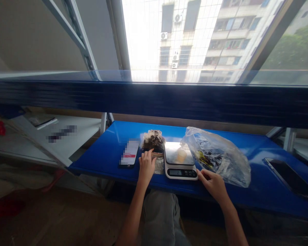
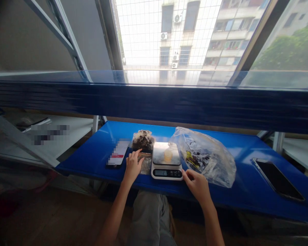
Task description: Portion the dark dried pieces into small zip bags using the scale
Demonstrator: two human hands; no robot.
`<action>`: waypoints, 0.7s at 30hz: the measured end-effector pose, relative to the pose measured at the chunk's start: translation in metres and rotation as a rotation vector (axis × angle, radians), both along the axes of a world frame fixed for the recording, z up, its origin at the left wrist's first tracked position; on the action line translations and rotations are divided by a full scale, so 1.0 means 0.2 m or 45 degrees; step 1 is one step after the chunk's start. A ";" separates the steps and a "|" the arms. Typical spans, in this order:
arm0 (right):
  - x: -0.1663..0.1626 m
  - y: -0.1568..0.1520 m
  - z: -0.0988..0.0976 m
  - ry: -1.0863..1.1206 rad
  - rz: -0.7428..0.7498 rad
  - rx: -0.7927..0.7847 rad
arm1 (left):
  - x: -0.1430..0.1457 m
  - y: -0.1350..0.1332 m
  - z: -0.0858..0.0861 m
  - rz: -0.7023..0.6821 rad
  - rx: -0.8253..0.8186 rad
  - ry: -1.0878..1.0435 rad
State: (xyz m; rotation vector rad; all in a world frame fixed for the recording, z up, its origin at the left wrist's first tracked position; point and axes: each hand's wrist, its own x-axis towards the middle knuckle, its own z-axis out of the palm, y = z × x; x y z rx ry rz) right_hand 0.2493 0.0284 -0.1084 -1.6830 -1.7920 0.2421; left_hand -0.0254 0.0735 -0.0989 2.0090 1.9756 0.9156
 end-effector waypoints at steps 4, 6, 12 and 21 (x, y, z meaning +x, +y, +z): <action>0.00 -0.01 0.00 0.014 -0.014 -0.028 | 0.00 -0.02 0.01 0.022 0.014 0.003; -0.01 -0.01 0.01 0.027 -0.010 -0.020 | 0.00 -0.02 0.02 0.014 0.016 0.004; -0.02 -0.01 0.02 0.024 -0.018 0.012 | -0.01 -0.02 0.02 -0.023 0.015 0.017; -0.03 -0.02 0.02 -0.002 -0.010 0.014 | -0.01 -0.03 0.02 0.000 0.027 0.048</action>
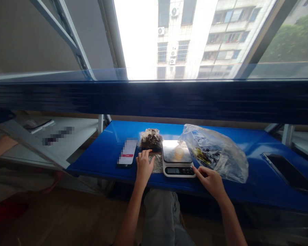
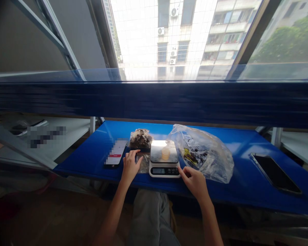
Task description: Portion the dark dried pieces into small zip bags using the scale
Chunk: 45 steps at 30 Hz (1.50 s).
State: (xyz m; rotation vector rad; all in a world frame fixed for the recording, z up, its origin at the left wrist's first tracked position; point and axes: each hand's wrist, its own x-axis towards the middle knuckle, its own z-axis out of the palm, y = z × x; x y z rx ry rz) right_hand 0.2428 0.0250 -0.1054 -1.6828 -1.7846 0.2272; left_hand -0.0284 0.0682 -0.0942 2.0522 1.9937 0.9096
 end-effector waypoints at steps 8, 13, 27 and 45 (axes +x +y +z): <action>-0.02 0.00 0.00 0.014 -0.003 -0.020 | -0.01 0.00 0.00 0.043 0.054 0.031; -0.03 0.01 0.00 0.020 0.003 0.007 | -0.02 -0.01 0.01 0.122 0.123 0.112; -0.07 0.00 0.02 0.055 0.020 0.000 | -0.05 0.01 -0.01 0.252 0.016 0.080; -0.05 -0.01 0.02 0.031 0.002 -0.052 | -0.08 0.02 0.00 -0.069 0.058 -0.551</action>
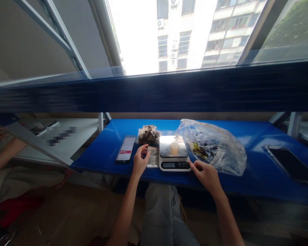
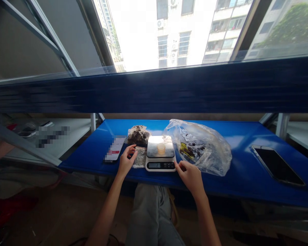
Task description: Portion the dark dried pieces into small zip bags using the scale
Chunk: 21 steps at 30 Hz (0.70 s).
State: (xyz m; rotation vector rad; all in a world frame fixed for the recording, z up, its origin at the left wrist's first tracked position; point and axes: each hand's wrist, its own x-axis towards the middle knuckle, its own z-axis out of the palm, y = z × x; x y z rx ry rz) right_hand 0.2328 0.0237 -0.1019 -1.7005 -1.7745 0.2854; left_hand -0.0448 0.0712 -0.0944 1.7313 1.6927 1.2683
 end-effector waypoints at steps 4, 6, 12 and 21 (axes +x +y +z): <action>0.00 0.00 0.00 0.000 -0.006 -0.013 | 0.00 -0.01 -0.01 -0.086 0.004 -0.090; 0.01 0.00 0.00 -0.002 -0.014 -0.016 | 0.00 -0.01 -0.01 -0.098 0.010 -0.088; 0.01 0.00 0.00 0.004 -0.026 -0.013 | 0.04 -0.02 -0.01 0.118 0.031 0.095; 0.03 0.00 0.01 -0.018 -0.022 -0.019 | 0.09 -0.06 0.02 0.289 -0.134 0.597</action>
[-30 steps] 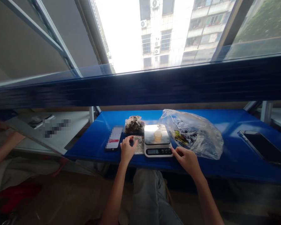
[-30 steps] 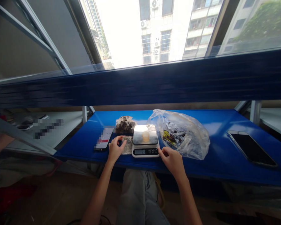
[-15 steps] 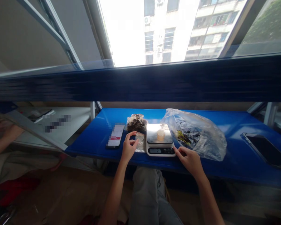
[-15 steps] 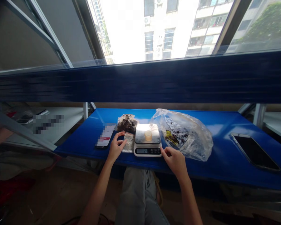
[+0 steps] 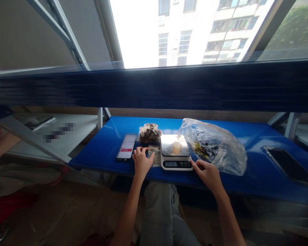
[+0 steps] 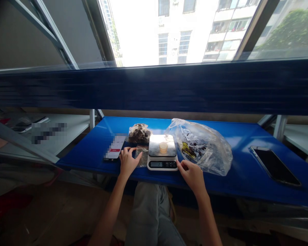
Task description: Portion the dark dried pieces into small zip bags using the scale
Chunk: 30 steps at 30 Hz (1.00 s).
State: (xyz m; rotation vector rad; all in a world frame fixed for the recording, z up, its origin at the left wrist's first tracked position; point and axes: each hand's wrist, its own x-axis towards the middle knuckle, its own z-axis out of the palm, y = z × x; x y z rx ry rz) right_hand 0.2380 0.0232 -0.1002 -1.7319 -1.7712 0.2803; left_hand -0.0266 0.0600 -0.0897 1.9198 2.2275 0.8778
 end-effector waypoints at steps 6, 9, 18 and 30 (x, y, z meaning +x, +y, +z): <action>0.00 0.00 0.00 -0.004 -0.008 0.009 | -0.03 0.02 0.00 -0.157 -0.043 -0.078; 0.01 0.00 0.00 -0.012 -0.006 0.011 | -0.03 0.02 0.01 -0.142 -0.031 -0.099; 0.01 0.00 0.00 -0.026 -0.004 0.034 | -0.02 0.01 -0.01 0.009 0.028 -0.080; 0.01 0.00 0.02 -0.029 -0.001 0.054 | -0.02 0.00 -0.01 0.053 0.027 0.009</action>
